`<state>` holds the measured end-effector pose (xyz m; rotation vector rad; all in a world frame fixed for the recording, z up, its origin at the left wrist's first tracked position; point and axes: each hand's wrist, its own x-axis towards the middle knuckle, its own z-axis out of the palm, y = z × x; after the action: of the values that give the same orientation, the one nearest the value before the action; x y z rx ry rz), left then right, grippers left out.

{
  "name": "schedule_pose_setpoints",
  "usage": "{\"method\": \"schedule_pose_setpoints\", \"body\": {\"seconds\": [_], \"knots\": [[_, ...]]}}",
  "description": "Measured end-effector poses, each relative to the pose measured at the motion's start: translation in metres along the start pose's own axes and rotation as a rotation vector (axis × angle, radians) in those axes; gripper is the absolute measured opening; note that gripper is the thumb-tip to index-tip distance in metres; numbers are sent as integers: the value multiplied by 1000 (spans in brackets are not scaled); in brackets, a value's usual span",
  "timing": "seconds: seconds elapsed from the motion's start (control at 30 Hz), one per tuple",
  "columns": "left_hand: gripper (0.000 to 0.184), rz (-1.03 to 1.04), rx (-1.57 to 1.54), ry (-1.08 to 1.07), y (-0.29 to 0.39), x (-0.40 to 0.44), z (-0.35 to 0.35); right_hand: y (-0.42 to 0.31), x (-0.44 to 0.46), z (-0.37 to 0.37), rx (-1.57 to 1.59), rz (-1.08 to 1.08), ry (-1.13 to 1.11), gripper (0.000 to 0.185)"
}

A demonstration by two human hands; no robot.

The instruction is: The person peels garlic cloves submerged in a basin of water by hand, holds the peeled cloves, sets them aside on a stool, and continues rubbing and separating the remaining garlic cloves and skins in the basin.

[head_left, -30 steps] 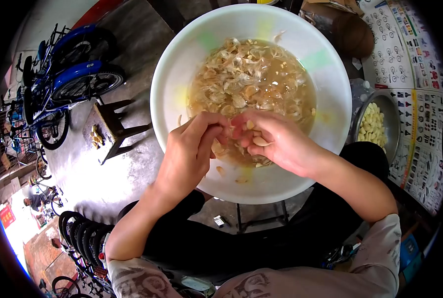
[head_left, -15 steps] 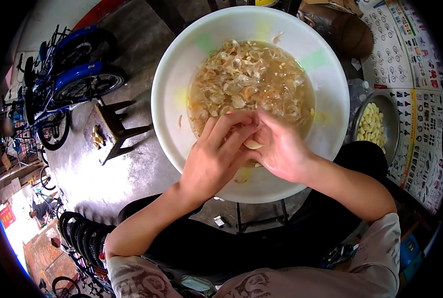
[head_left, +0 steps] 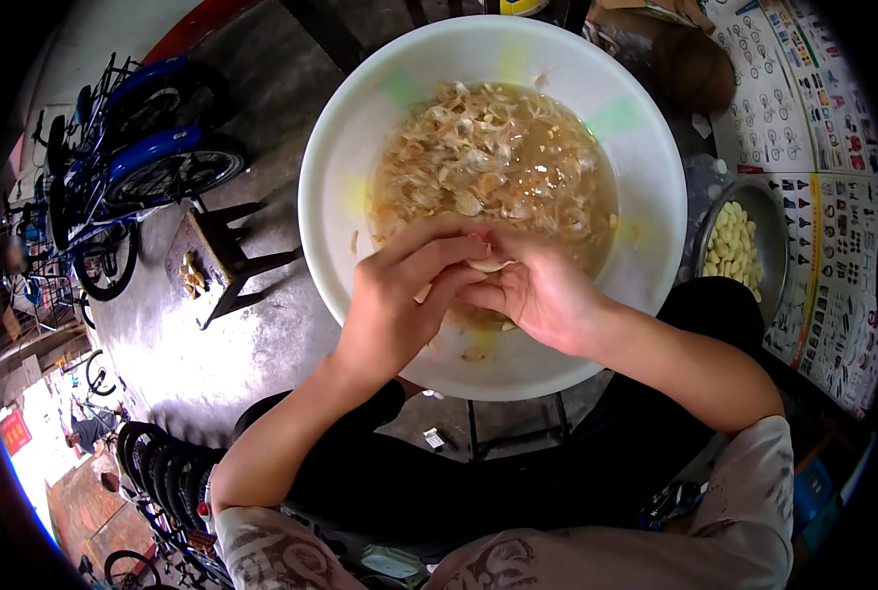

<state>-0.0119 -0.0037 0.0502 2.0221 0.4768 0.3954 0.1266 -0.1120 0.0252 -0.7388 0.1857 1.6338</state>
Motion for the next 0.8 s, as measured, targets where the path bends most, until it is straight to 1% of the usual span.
{"method": "schedule_pose_setpoints", "body": {"seconds": [0.03, 0.07, 0.13, 0.17, 0.2, 0.23, 0.27, 0.33, 0.4, 0.47, 0.5, 0.53, 0.6, 0.63, 0.67, 0.7, 0.73, 0.77, 0.8], "knots": [[22, -114, -127, 0, 1, 1, -3, -2, -1, 5, -4, 3, -6, 24], [22, -113, -122, 5, 2, 3, -6, -5, -3, 9, -45, -3, 10, 24], [23, -260, -445, 90, 2, 7, -12, -6, -1, 10, -86, -12, 21, 23], [25, -319, -503, 113, -1, 7, -18, -6, 2, 4, -152, -9, 31, 22], [19, -479, -464, 108, 5, 9, -30, -7, 3, 1, -218, -7, 40, 21], [18, -452, -449, 171, 1, 8, -42, -10, 3, 0, -216, -11, 35, 21], [18, -427, -431, 234, -5, 6, -57, -14, 2, 1, -428, 50, 57, 20], [22, -361, -388, 398, -32, -3, -106, -19, -2, 3, -629, 116, 65, 19], [27, -382, -19, 565, -62, -22, -162, -20, -9, 2, -1851, -419, -14, 14], [31, -332, 339, 687, -134, -64, -224, -14, -3, -19, -2163, -529, 110, 11], [27, -353, 552, 723, -175, -89, -253, -11, -1, -32, -2120, -513, 129, 10], [23, -366, 756, 749, -214, -116, -278, -19, -2, -32, -2141, -541, 96, 13], [22, -487, 936, 728, -273, -168, -317, -26, 0, -34, -2262, -402, 179, 19], [22, -505, 915, 739, -323, -207, -346, -28, 1, -34, -2255, -379, 199, 19], [22, -527, 892, 751, -360, -240, -372, -29, 1, -33, -2344, -429, 244, 23], [22, -566, 869, 753, -375, -257, -384, -29, 3, -33, -2442, -478, 289, 27], [22, -607, 840, 759, -390, -267, -387, -27, 7, -33, -2454, -451, 304, 27], [21, -594, 875, 703, -394, -270, -386, -24, 10, -30, -2435, -404, 323, 29], [22, -668, 865, 716, -369, -252, -364, -23, 13, -27, -2416, -363, 334, 31]]}}
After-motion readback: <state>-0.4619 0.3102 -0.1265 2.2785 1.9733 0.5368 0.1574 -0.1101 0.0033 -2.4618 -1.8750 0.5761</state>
